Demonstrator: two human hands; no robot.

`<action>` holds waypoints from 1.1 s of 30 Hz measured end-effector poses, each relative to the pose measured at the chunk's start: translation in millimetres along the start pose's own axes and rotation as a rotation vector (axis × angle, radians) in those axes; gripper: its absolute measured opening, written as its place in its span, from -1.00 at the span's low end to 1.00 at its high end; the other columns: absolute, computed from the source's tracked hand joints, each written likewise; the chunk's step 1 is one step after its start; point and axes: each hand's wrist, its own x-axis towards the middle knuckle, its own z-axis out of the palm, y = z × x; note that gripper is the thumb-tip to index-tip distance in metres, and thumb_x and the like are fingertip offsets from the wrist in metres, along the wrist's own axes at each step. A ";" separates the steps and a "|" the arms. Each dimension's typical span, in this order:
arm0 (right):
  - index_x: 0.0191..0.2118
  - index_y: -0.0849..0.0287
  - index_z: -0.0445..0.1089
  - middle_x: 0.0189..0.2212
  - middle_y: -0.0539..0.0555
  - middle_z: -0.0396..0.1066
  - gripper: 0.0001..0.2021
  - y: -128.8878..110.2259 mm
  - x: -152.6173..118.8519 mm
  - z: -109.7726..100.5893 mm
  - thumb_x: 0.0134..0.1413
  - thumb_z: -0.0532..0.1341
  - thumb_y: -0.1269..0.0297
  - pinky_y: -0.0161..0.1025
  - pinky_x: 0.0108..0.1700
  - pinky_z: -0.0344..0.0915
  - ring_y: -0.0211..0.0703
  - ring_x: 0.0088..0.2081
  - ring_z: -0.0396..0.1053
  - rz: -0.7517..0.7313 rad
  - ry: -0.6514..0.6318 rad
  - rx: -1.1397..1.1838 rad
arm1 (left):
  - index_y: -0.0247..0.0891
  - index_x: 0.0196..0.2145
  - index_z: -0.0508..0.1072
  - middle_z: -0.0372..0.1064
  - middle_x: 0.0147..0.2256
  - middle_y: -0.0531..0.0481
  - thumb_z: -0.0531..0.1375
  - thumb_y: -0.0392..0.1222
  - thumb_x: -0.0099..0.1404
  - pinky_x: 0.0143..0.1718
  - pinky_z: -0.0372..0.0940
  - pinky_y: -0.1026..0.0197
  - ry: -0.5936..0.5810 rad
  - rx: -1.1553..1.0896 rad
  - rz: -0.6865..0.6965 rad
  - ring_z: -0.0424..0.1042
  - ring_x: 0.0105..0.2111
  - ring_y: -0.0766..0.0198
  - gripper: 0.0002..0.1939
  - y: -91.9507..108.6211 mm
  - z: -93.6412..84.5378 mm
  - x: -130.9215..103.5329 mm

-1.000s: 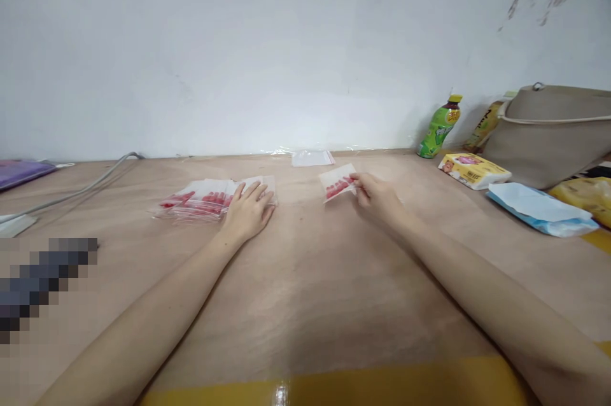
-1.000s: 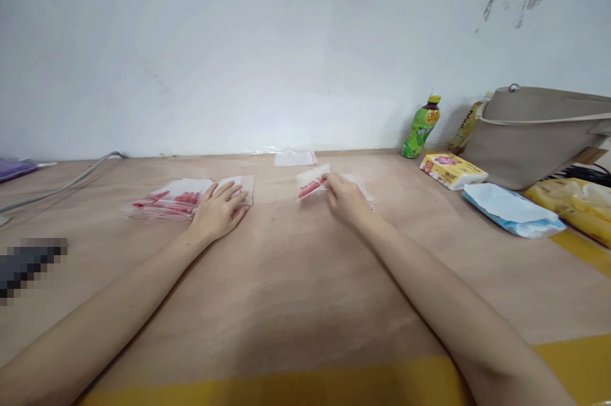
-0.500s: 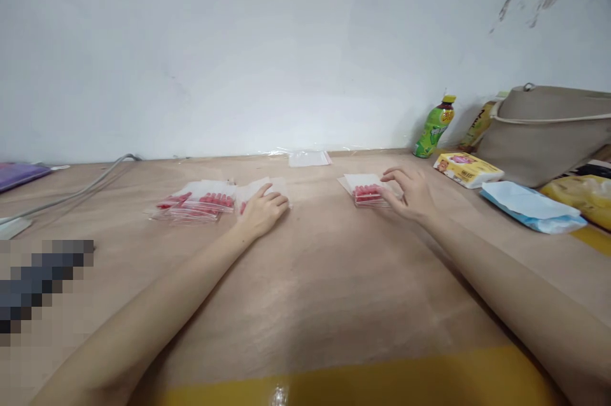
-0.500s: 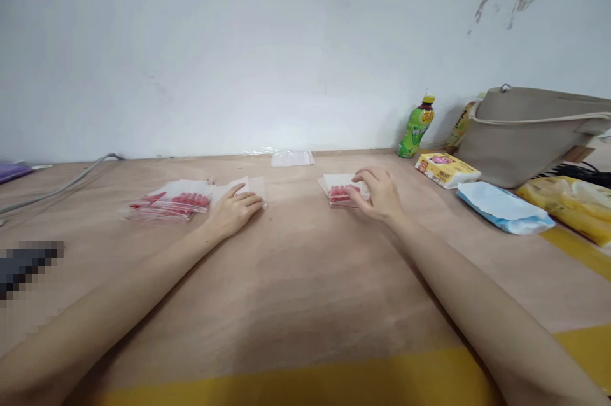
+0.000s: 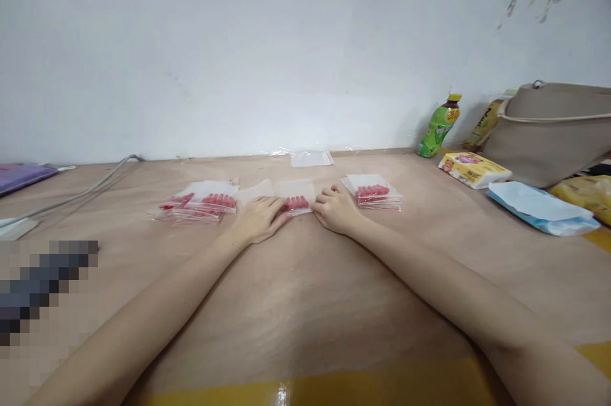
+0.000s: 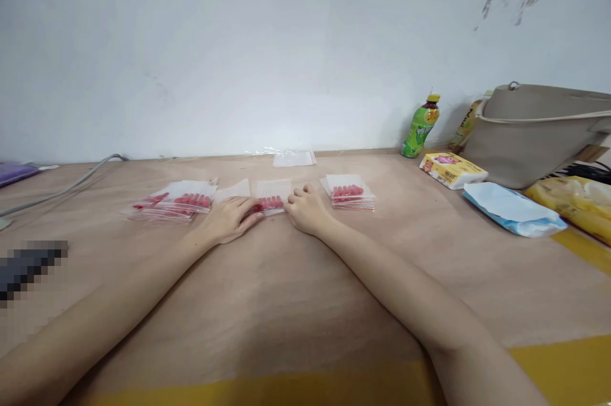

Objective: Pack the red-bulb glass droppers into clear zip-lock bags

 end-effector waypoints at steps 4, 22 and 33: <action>-0.40 0.20 0.43 -0.45 0.12 0.42 -0.79 8.8 -11.2 -0.5 0.06 0.04 0.42 -0.13 -0.18 -0.09 -0.15 -0.31 0.18 0.000 0.022 -0.019 | -0.29 -0.25 0.35 0.40 -0.38 -0.07 -0.02 -0.06 0.32 -0.20 0.24 0.09 0.010 0.002 0.010 0.40 -0.35 0.16 -0.73 -12.7 -4.7 -11.9; -0.37 0.17 0.46 -0.45 0.07 0.46 -0.78 13.8 -26.9 -0.4 0.10 0.06 0.32 -0.11 -0.07 -0.12 -0.17 -0.30 0.25 0.176 0.088 0.130 | -0.30 -0.24 0.41 0.39 -0.23 -0.11 -0.01 -0.26 0.31 -0.20 0.34 0.25 0.203 -0.045 0.151 0.42 -0.26 0.26 -0.79 9.7 24.2 9.0; -0.46 0.17 0.42 -0.49 0.03 0.44 -0.80 19.5 -32.6 -0.3 0.08 0.07 0.36 -0.07 -0.03 -0.16 -0.19 -0.30 0.23 0.104 0.246 0.004 | -0.31 -0.38 0.42 0.42 -0.35 -0.06 -0.03 -0.30 0.33 -0.34 0.32 0.26 0.226 0.076 0.205 0.41 -0.37 0.27 -0.75 9.4 20.7 8.6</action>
